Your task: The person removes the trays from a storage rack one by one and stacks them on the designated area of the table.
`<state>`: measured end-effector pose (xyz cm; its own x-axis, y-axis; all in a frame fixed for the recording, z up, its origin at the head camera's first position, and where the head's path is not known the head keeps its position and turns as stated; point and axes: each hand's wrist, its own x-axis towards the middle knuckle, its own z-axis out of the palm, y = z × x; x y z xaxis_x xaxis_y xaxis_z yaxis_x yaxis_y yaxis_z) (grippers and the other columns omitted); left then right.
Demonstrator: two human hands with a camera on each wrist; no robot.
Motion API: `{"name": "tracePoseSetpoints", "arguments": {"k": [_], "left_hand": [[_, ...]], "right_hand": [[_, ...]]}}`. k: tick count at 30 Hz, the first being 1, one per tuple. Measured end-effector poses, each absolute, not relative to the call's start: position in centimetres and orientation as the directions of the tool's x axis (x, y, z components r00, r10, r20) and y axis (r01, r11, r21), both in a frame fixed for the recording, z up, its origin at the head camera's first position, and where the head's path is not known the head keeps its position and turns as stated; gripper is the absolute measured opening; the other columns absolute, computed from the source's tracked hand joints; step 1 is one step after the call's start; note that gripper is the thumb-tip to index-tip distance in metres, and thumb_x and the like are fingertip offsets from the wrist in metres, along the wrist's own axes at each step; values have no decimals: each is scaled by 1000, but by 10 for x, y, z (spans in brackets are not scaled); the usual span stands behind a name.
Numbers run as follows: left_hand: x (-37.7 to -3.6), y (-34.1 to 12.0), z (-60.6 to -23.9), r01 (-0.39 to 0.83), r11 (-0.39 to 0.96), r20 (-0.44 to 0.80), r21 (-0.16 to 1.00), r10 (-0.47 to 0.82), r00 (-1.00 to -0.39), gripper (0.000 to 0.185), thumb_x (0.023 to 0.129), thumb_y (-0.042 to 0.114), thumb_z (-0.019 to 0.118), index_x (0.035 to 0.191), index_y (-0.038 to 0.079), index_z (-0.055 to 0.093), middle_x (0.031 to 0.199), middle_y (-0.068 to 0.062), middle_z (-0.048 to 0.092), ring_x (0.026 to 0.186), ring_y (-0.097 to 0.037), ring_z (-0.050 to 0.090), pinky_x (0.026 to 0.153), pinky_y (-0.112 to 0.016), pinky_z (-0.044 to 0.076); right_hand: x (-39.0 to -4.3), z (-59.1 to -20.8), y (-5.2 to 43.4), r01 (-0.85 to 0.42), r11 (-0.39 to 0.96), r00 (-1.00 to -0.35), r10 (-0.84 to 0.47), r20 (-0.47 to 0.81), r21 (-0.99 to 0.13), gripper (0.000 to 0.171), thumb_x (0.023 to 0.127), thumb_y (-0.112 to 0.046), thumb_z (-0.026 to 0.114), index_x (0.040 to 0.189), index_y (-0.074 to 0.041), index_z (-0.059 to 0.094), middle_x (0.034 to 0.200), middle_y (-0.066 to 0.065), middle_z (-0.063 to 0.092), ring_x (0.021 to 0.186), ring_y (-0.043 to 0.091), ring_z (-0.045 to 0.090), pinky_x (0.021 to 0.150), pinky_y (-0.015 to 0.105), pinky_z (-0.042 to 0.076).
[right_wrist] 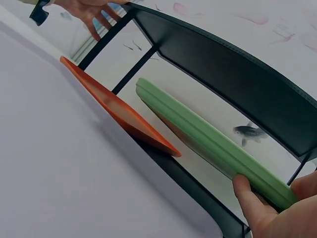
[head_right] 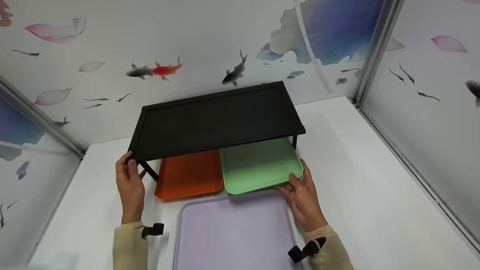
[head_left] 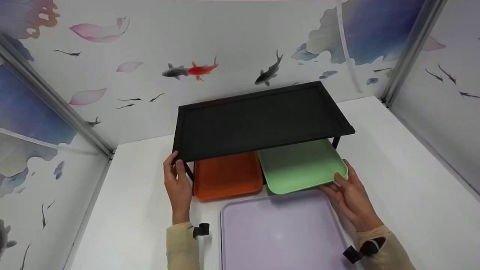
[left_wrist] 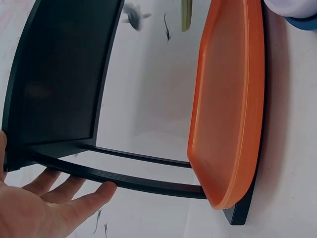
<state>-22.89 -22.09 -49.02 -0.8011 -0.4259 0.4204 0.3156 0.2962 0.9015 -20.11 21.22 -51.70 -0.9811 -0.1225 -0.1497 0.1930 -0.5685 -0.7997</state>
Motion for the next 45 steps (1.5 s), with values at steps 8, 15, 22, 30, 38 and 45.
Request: {"name": "tracePoseSetpoints", "arguments": {"k": [8, 15, 22, 30, 38, 45], "left_hand": [[-216, -210, -469, 313, 290, 415, 904, -430, -801, 36, 110, 13, 46, 144, 0, 47, 149, -18, 50, 142, -31, 45, 123, -48, 31], [-211, -207, -461, 325, 275, 417, 905, -421, -805, 36, 110, 14, 46, 144, 0, 47, 149, -18, 50, 141, -31, 45, 123, -47, 31], [-212, -208, -462, 323, 272, 414, 906, -422, -806, 36, 110, 10, 46, 144, 0, 47, 148, -18, 51, 141, -30, 46, 122, -48, 32], [-226, -216, -483, 310, 279, 407, 909, -436, -803, 36, 110, 13, 47, 145, 5, 48, 145, -13, 53, 137, -24, 47, 123, -43, 31], [-216, -209, -467, 312, 265, 402, 912, -432, -807, 36, 110, 12, 46, 144, 1, 48, 145, -17, 52, 138, -28, 47, 122, -46, 32], [-211, -206, -461, 316, 266, 405, 911, -428, -808, 36, 110, 12, 46, 144, 0, 47, 147, -18, 51, 140, -30, 46, 122, -48, 33]], "right_hand": [[-194, -517, 214, 162, -539, -987, -91, -135, -827, 78, 111, -19, 45, 164, -27, -11, 149, 2, 27, 115, 13, 63, 104, 29, 52], [-189, -519, 218, 141, -511, -990, -77, -118, -848, 78, 111, -22, 45, 164, -26, -13, 150, 1, 28, 118, 9, 62, 103, 26, 51], [-186, -522, 222, 124, -493, -992, -73, -101, -861, 76, 111, -25, 43, 164, -25, -12, 147, 1, 30, 117, 9, 62, 100, 24, 53], [-181, -525, 227, 101, -492, -994, -76, -73, -865, 76, 111, -26, 41, 164, -23, -13, 150, 1, 26, 119, 10, 61, 100, 24, 53], [-178, -528, 232, 77, -489, -996, -67, -51, -869, 75, 112, -25, 40, 164, -21, -13, 148, -1, 29, 117, 8, 62, 98, 23, 53], [-177, -530, 237, 46, -479, -999, -42, -30, -877, 74, 111, -27, 41, 165, -18, -9, 141, -6, 46, 115, 8, 63, 97, 24, 54]]}}
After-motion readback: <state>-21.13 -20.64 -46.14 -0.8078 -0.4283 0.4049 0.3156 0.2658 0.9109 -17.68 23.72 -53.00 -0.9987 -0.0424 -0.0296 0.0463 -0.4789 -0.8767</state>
